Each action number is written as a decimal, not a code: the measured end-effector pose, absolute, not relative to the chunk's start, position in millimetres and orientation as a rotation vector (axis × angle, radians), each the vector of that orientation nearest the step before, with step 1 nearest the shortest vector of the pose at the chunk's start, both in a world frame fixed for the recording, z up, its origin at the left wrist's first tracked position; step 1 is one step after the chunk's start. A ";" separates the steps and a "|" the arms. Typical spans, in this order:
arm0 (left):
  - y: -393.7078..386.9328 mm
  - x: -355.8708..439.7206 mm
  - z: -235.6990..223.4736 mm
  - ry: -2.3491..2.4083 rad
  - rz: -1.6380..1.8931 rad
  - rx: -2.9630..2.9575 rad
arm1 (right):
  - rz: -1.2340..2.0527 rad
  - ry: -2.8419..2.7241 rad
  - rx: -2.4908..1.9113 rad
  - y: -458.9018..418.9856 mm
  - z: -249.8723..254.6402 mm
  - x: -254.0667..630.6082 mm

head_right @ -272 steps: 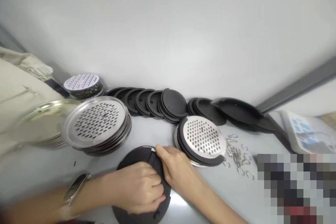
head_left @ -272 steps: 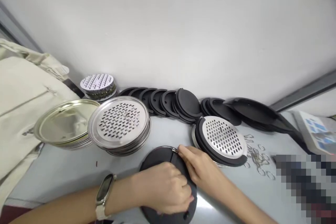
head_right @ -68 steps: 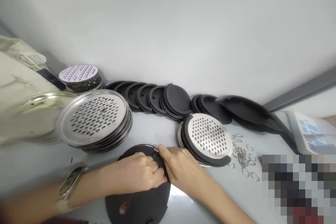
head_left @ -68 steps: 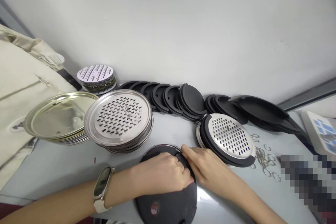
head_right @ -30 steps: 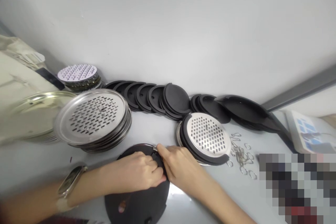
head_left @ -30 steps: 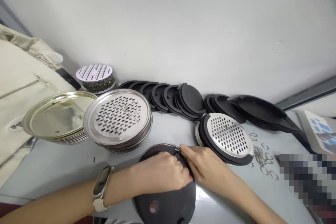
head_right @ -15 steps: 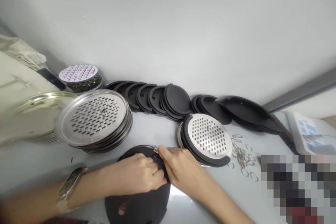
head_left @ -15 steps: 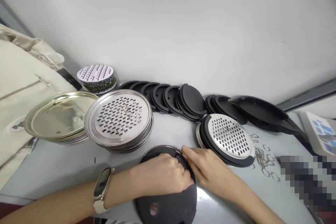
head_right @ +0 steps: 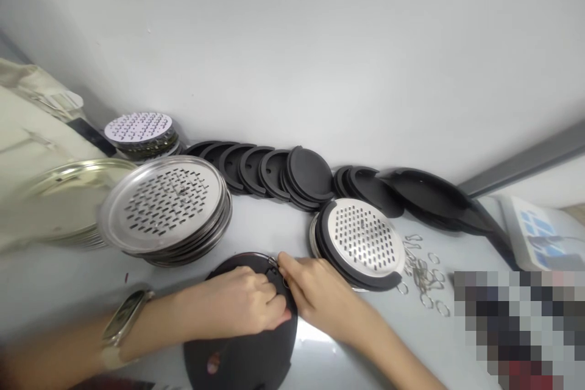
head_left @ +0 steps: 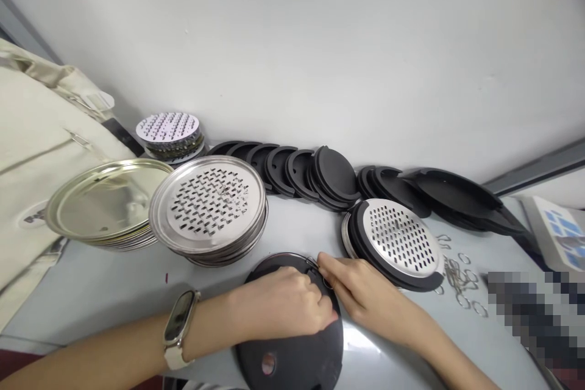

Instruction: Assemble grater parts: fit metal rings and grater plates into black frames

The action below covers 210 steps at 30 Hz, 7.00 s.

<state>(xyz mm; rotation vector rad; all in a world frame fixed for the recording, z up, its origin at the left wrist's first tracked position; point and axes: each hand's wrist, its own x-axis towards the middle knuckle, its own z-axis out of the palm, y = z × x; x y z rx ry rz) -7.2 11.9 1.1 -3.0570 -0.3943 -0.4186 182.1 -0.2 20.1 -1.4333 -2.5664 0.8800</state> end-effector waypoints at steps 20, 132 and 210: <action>14.9 -5.7 -2.2 -0.352 -0.449 -3.052 | 0.966 -2.540 -1.431 3.2 24.8 182.2; 21.6 -11.7 1.6 -0.462 -0.398 -3.090 | 0.891 -2.398 -1.533 -4.6 17.3 176.6; 22.1 -11.5 1.4 -0.422 -0.498 -3.085 | 0.805 -2.429 -1.524 -5.9 6.0 175.2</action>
